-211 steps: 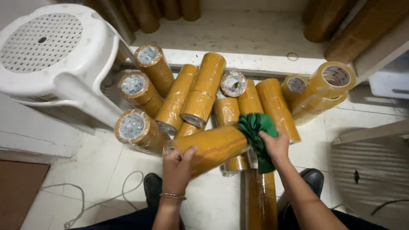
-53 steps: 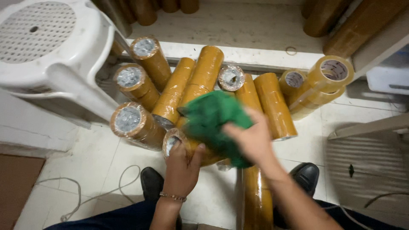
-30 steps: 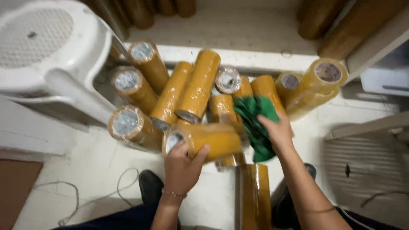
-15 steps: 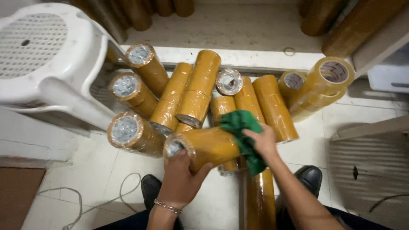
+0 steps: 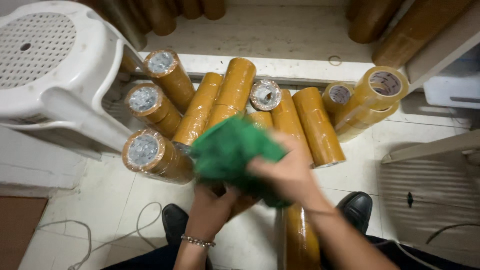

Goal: The person sits on the floor and wipes the surface of several yellow tape rolls using a green cloth. They handle the rolls one by one, rotating them to clean different sides, and briefly place a roll on a nearby shelf before returning to the cleaning task.

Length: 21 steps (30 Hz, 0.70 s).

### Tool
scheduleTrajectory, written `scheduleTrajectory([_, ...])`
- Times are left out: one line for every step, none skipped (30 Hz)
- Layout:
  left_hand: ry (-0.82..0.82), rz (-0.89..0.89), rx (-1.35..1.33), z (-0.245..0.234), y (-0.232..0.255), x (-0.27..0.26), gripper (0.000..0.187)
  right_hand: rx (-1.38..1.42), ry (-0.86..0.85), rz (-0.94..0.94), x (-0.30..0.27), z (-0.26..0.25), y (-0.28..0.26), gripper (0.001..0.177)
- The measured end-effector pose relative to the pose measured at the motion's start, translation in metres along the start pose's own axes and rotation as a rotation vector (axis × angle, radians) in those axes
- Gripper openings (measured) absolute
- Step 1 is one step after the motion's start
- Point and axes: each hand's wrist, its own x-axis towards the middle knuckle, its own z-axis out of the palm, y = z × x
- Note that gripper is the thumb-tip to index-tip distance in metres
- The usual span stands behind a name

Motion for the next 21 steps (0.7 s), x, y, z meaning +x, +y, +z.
scheduleTrajectory([-0.005, 0.002, 0.001, 0.001, 0.001, 0.001, 0.015, -0.002, 0.006, -0.001, -0.003, 0.009, 0.002, 0.025])
scheduleTrajectory([-0.005, 0.001, 0.025, 0.002, 0.000, 0.001, 0.015, -0.100, 0.004, 0.114, -0.007, 0.020, 0.004, 0.035])
scheduleTrajectory([-0.005, -0.001, 0.049, 0.002, -0.001, 0.000, 0.015, -0.197, 0.002, 0.230, -0.011, 0.031, 0.007, 0.046])
scheduleTrajectory([-0.006, -0.007, 0.049, 0.002, -0.003, -0.003, 0.015, -0.197, 0.000, 0.237, -0.010, 0.024, 0.021, 0.046])
scheduleTrajectory([-0.001, -0.014, 0.082, 0.000, -0.005, -0.006, 0.015, -0.322, 0.030, 0.317, -0.008, 0.017, 0.033, 0.035])
scheduleTrajectory([0.011, -0.012, 0.114, -0.002, -0.004, -0.006, 0.016, -0.448, 0.057, 0.386, -0.002, 0.012, 0.045, 0.024])
scheduleTrajectory([0.017, -0.009, 0.112, -0.003, -0.002, -0.008, 0.016, -0.448, 0.053, 0.381, -0.006, -0.008, 0.085, 0.024])
scheduleTrajectory([0.090, -0.048, 0.009, -0.005, 0.002, -0.008, 0.020, -0.351, 0.132, 0.341, -0.004, -0.027, 0.124, 0.030])
scheduleTrajectory([0.161, -0.087, -0.095, -0.007, 0.007, -0.008, 0.029, -0.251, 0.208, 0.300, -0.001, -0.046, 0.162, 0.036])
scheduleTrajectory([0.165, -0.082, -0.098, -0.009, 0.004, -0.010, 0.029, -0.251, 0.204, 0.294, -0.003, -0.063, 0.180, 0.036])
scheduleTrajectory([0.170, -0.100, -0.090, -0.011, 0.002, -0.011, 0.025, -0.329, 0.266, 0.378, -0.004, -0.080, 0.197, 0.035])
scheduleTrajectory([0.172, -0.105, -0.084, -0.012, 0.001, -0.007, 0.050, -0.407, 0.337, 0.449, 0.002, -0.100, 0.214, 0.035])
scheduleTrajectory([0.174, -0.088, -0.090, -0.009, -0.004, 0.000, 0.050, -0.407, 0.340, 0.431, 0.006, -0.117, 0.223, 0.035])
scheduleTrajectory([0.201, -0.005, 0.028, -0.005, -0.014, 0.000, 0.057, -0.544, 0.396, 0.510, 0.000, -0.135, 0.234, 0.039])
scheduleTrajectory([0.228, 0.079, 0.146, -0.001, -0.024, 0.002, 0.064, -0.682, 0.452, 0.589, -0.006, -0.152, 0.246, 0.045])
scheduleTrajectory([0.214, 0.066, 0.147, 0.002, -0.016, -0.003, 0.064, -0.688, 0.456, 0.606, -0.009, -0.149, 0.223, 0.045])
scheduleTrajectory([0.207, 0.131, 0.173, 0.004, -0.007, -0.007, 0.063, -0.599, 0.512, 0.592, -0.010, -0.145, 0.200, 0.043])
scheduleTrajectory([0.218, 0.205, 0.196, 0.003, 0.004, -0.006, 0.062, -0.505, 0.558, 0.559, 0.001, -0.138, 0.178, 0.041])
scheduleTrajectory([0.222, 0.203, 0.195, 0.006, 0.007, -0.004, 0.062, -0.507, 0.553, 0.558, 0.008, -0.116, 0.135, 0.041])
scheduleTrajectory([0.199, 0.180, 0.220, 0.010, 0.011, -0.002, 0.063, -0.413, 0.477, 0.487, 0.013, -0.095, 0.092, 0.033])
scheduleTrajectory([0.176, 0.158, 0.246, 0.014, 0.014, 0.000, 0.064, -0.319, 0.401, 0.415, 0.019, -0.075, 0.050, 0.026])
